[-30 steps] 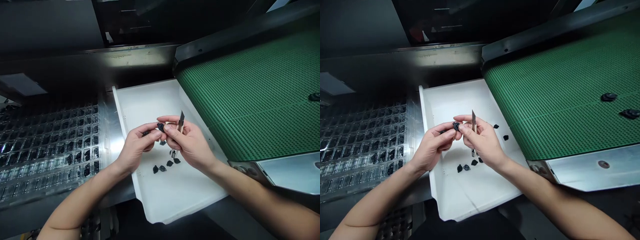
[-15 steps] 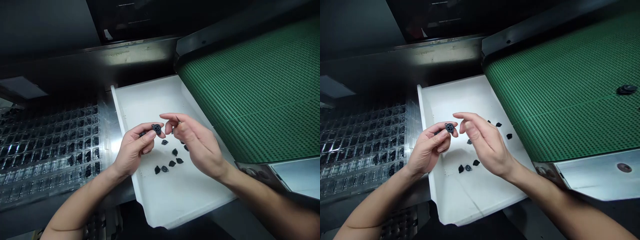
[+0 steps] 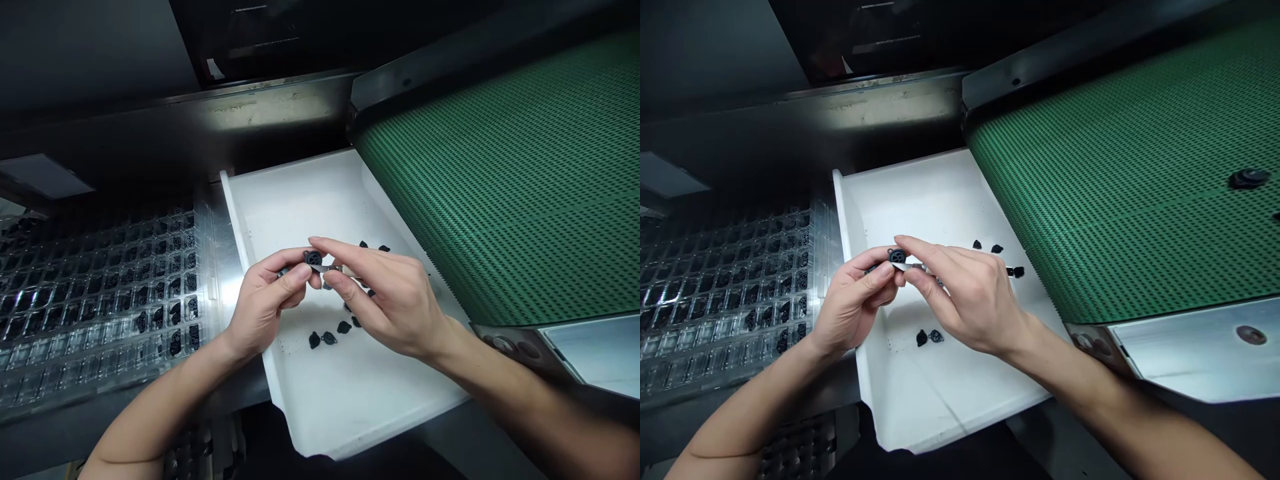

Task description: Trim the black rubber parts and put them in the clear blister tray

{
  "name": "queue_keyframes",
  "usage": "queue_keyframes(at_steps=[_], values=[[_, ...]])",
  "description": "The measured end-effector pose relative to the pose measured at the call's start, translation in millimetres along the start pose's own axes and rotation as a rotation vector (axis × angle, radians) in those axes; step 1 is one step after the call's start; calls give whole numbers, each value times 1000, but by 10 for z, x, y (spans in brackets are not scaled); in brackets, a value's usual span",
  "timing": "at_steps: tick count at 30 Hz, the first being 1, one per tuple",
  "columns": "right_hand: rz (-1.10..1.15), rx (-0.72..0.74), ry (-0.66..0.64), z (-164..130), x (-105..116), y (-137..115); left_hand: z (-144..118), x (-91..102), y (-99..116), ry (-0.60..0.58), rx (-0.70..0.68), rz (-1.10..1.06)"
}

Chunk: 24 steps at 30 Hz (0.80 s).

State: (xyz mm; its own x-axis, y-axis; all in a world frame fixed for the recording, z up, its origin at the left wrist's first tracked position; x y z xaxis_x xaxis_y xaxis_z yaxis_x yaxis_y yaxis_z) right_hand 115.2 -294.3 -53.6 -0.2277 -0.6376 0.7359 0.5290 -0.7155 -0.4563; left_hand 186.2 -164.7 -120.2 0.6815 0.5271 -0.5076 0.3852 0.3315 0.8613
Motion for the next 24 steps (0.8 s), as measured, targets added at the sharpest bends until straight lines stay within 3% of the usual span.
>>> queue_keyframes(at_steps=[24], values=[[-69,33,12,-13,52,-34,-11,-5,19,0,-11,33]])
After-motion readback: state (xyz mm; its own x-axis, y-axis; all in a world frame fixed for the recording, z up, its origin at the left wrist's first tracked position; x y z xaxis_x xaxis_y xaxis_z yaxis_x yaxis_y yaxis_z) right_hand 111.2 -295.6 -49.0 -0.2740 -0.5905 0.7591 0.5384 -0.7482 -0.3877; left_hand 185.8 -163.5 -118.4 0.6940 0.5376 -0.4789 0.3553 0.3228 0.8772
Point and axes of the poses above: each hand's wrist, its own z-axis towards the middle knuckle, its own x-axis out of the back of the hand, y = z × x, the point moved 8 cm from there along z, towards the middle knuckle, and after that the axes turned 12 degrees about -y, right-handed, at the moved point
